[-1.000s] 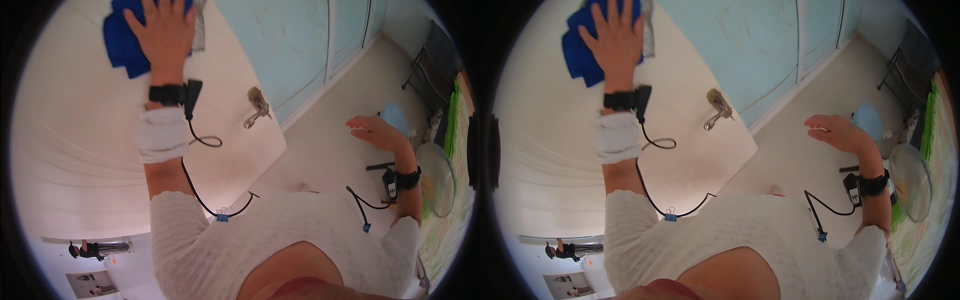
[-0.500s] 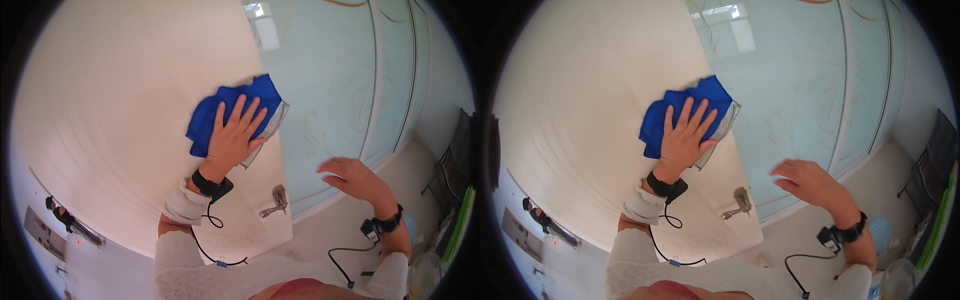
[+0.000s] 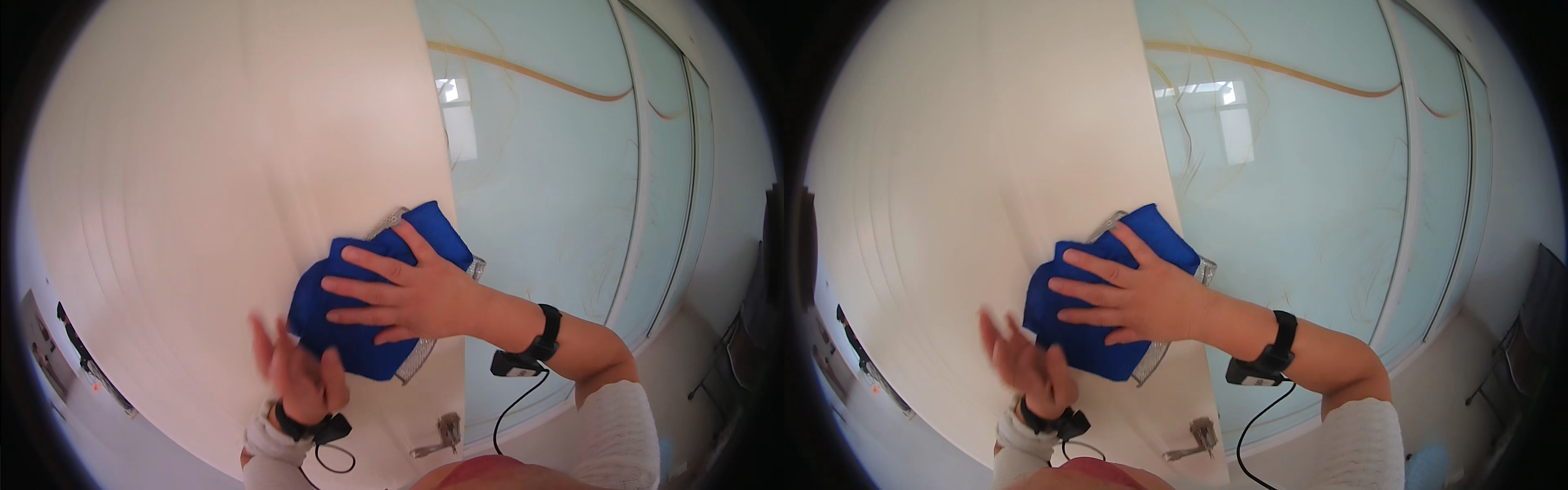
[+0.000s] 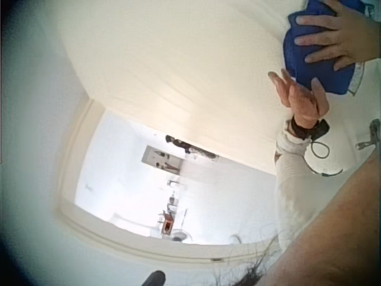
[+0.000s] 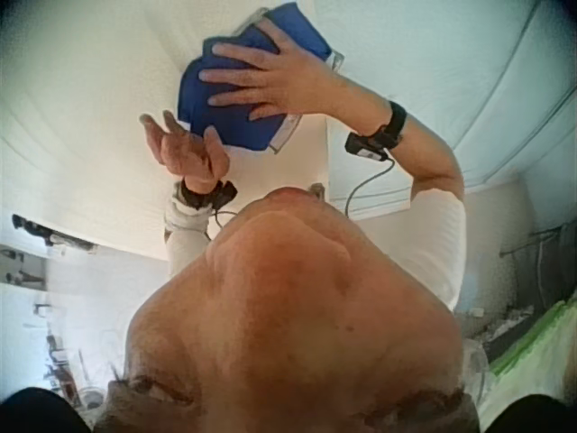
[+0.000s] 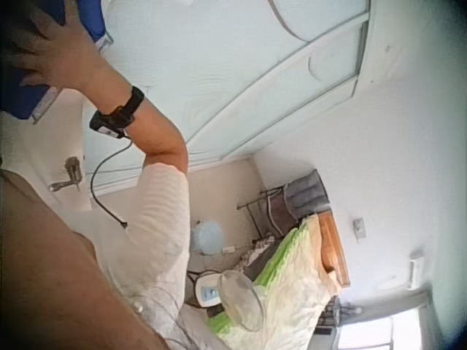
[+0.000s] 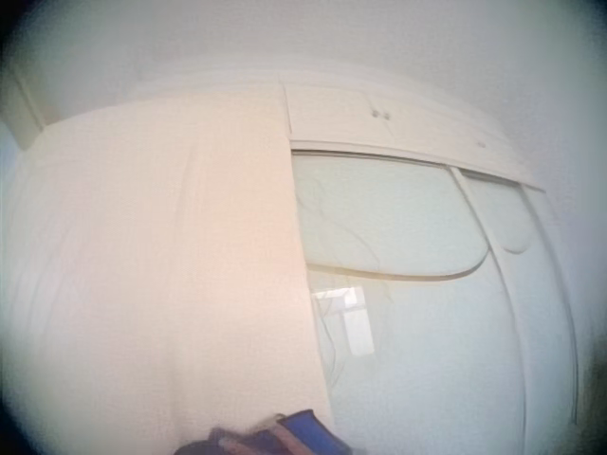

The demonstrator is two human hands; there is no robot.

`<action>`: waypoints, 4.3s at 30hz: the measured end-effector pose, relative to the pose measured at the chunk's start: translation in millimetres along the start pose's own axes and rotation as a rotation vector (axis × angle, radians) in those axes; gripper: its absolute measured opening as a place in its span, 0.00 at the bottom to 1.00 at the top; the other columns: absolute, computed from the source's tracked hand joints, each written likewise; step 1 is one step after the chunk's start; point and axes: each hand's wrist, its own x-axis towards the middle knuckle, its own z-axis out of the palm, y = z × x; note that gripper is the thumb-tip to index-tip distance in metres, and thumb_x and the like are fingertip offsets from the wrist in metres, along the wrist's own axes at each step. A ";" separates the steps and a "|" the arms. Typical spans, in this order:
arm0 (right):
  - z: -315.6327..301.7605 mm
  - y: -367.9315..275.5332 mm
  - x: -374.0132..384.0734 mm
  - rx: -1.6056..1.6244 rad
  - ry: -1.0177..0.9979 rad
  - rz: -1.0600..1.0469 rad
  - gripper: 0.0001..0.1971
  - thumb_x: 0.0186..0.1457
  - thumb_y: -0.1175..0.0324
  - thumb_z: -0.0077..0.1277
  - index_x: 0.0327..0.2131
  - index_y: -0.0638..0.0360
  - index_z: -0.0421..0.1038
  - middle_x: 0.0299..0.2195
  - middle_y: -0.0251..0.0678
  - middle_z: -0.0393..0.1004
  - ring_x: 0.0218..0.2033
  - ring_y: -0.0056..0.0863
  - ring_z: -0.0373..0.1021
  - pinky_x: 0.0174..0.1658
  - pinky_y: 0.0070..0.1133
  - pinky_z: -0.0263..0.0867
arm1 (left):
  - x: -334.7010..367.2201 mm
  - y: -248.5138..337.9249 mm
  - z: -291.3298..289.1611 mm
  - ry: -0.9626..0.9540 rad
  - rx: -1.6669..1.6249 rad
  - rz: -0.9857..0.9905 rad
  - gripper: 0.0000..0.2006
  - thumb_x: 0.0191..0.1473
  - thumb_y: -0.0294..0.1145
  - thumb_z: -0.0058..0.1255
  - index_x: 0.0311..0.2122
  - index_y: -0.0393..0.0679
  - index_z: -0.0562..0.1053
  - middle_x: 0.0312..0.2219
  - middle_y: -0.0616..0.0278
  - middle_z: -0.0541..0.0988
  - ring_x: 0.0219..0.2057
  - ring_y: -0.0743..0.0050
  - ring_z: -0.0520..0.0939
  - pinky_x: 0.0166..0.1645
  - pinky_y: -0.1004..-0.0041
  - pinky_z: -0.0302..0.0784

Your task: The person wipes a white wall and a glass door with a blue cloth. They move around the room to reach different sections of the wall and door, using one hand to wipe and the other to stabilize themselves.

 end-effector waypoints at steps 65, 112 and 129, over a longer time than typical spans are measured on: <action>-140.3 479.7 -365.5 -0.722 0.754 1.170 0.37 0.63 0.37 0.35 0.69 0.44 0.53 0.70 0.45 0.50 0.70 0.57 0.41 0.65 0.60 0.37 | 36.3 111.5 123.9 -0.380 0.728 -0.034 0.39 0.62 0.66 0.36 0.69 0.49 0.55 0.68 0.32 0.48 0.67 0.19 0.48 0.65 0.31 0.44; -55.2 318.5 -300.9 -0.736 0.630 1.009 0.33 0.64 0.43 0.41 0.65 0.51 0.60 0.68 0.45 0.55 0.68 0.55 0.49 0.64 0.55 0.45 | 45.4 110.3 117.8 -0.353 0.702 -0.030 0.37 0.62 0.65 0.38 0.67 0.48 0.60 0.67 0.33 0.50 0.67 0.22 0.49 0.66 0.33 0.45; 65.4 96.3 -208.0 -0.032 -0.025 0.179 0.32 0.51 0.49 0.58 0.61 0.29 0.65 0.66 0.23 0.59 0.68 0.31 0.52 0.68 0.42 0.46 | 46.3 111.0 114.6 -0.392 0.726 -0.009 0.36 0.63 0.64 0.35 0.67 0.49 0.60 0.67 0.34 0.51 0.67 0.24 0.50 0.67 0.35 0.44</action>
